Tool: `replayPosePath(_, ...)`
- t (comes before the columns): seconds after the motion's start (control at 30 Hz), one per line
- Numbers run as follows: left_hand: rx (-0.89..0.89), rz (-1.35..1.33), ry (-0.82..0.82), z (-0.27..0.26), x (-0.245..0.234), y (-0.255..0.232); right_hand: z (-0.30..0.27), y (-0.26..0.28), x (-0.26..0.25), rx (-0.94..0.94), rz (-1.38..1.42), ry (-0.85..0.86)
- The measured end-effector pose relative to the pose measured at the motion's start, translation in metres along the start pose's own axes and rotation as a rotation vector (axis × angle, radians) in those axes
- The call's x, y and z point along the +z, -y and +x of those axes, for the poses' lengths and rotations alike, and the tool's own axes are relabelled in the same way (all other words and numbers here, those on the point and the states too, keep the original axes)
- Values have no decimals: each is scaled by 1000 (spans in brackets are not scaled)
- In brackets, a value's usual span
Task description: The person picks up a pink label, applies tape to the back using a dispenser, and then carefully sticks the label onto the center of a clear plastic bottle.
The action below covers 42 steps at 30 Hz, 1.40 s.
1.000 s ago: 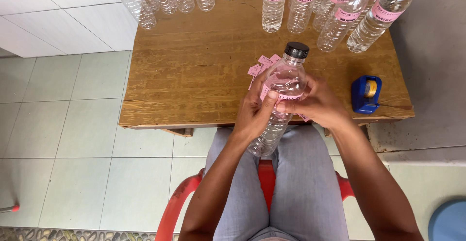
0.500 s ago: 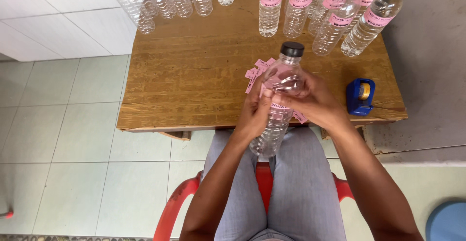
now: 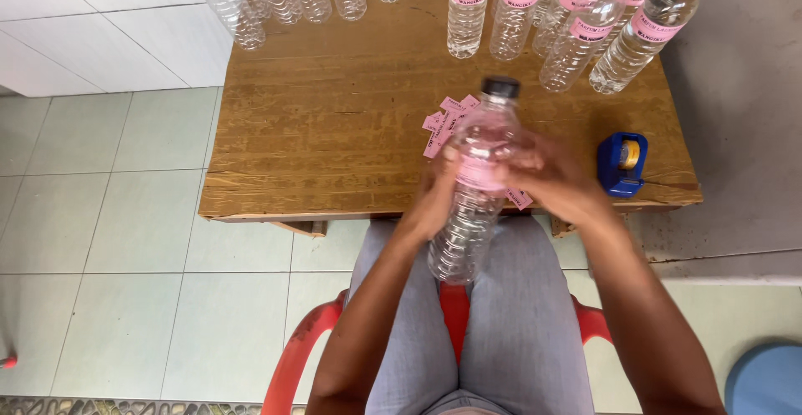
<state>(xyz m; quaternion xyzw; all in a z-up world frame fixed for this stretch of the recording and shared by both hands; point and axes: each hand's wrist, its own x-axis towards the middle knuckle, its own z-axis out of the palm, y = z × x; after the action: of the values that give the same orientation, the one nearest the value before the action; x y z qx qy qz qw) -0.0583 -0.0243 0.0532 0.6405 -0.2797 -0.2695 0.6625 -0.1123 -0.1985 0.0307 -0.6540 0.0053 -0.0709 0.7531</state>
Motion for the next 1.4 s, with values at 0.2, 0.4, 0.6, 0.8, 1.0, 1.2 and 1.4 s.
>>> replayPosePath(0.2, 83, -80, 28, -7, -9, 17, -3, 1, 3, -66, -162, 21)
replayPosePath(0.4, -278, -82, -112, -10, 0, 3, -17, 16, -1, 65, -144, 44)
replayPosePath(0.6, 205, 1, -61, 7, 1, 31, -7, -7, 18, -115, -253, -77)
replayPosePath(0.8, 17, -36, 15, 2, -15, 47, -17, 21, 21, -36, -149, 1)
replayPosePath(1.0, 165, -21, -4, 6, -1, 48, -19, -13, -11, 0, -162, 14)
replayPosePath(1.2, 205, 1, -9, 1, -4, 34, -12, -19, -10, -73, -131, 7)
replayPosePath(1.4, 221, -102, 33, 3, -7, 55, -17, -26, -18, -16, -131, 76)
